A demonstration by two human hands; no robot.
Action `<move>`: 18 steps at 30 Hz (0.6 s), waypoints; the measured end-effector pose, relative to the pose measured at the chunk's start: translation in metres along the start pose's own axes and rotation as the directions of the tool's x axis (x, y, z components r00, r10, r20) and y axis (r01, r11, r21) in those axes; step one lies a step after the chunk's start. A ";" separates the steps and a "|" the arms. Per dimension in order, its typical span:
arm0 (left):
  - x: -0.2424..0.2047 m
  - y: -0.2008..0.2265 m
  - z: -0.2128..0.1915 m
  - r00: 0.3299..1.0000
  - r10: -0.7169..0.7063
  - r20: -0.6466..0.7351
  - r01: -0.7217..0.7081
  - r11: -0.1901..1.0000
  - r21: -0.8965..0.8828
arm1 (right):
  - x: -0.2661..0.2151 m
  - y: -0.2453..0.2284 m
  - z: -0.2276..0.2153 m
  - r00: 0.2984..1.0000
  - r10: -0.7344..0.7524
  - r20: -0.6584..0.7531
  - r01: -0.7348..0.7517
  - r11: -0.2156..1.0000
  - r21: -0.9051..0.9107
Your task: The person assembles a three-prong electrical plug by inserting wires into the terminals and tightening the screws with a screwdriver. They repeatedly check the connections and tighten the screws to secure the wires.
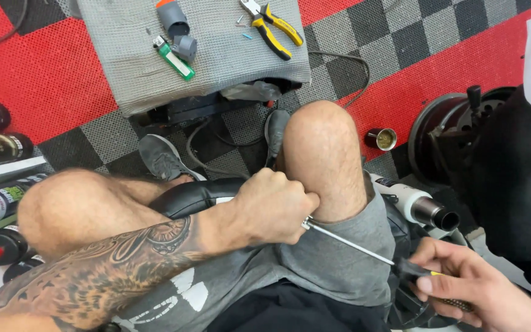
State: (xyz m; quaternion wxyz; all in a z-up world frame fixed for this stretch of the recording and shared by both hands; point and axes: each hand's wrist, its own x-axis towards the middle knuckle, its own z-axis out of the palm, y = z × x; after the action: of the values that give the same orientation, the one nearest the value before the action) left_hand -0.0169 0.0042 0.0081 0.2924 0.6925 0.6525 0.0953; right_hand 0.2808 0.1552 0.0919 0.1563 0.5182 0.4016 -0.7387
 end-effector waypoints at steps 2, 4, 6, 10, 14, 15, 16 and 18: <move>0.001 0.000 0.004 0.999 0.008 0.054 -0.005 0.998 -0.066 | 0.000 -0.007 0.003 0.994 0.085 0.063 -0.087 0.996 0.034; -0.002 0.000 -0.006 0.995 -0.029 0.096 0.044 0.988 -0.149 | -0.006 -0.003 0.000 0.992 -0.114 -0.052 0.093 0.948 -0.305; -0.003 0.001 -0.014 0.989 -0.051 0.139 0.081 0.972 -0.222 | -0.015 -0.009 0.014 0.933 -0.346 -0.103 0.214 0.759 -0.615; -0.004 0.005 -0.029 0.954 -0.087 0.286 0.170 0.944 -0.282 | -0.030 -0.036 0.048 0.316 -0.596 0.739 0.314 -0.669 -0.674; -0.004 0.006 -0.034 0.937 -0.097 0.335 0.228 0.898 -0.376 | -0.041 -0.032 0.049 0.469 -0.555 0.687 0.241 -0.667 -0.705; -0.006 0.006 -0.030 0.935 -0.096 0.341 0.232 0.894 -0.383 | -0.029 -0.025 0.041 0.476 -0.550 0.686 0.248 -0.664 -0.705; -0.008 0.006 -0.026 0.955 -0.125 0.268 0.221 0.903 -0.369 | -0.018 -0.018 0.033 0.374 -0.640 0.671 0.376 -0.557 -0.740; -0.006 0.004 -0.020 0.972 -0.153 0.178 0.207 0.917 -0.340 | -0.007 -0.009 0.014 0.261 -0.732 0.630 0.495 -0.459 -0.738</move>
State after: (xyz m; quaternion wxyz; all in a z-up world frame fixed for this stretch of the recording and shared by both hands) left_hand -0.0248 0.0038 0.0275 0.4680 0.5700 0.6621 0.1332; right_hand 0.2689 0.1484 0.1042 -0.0878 0.0007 0.9803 -0.1770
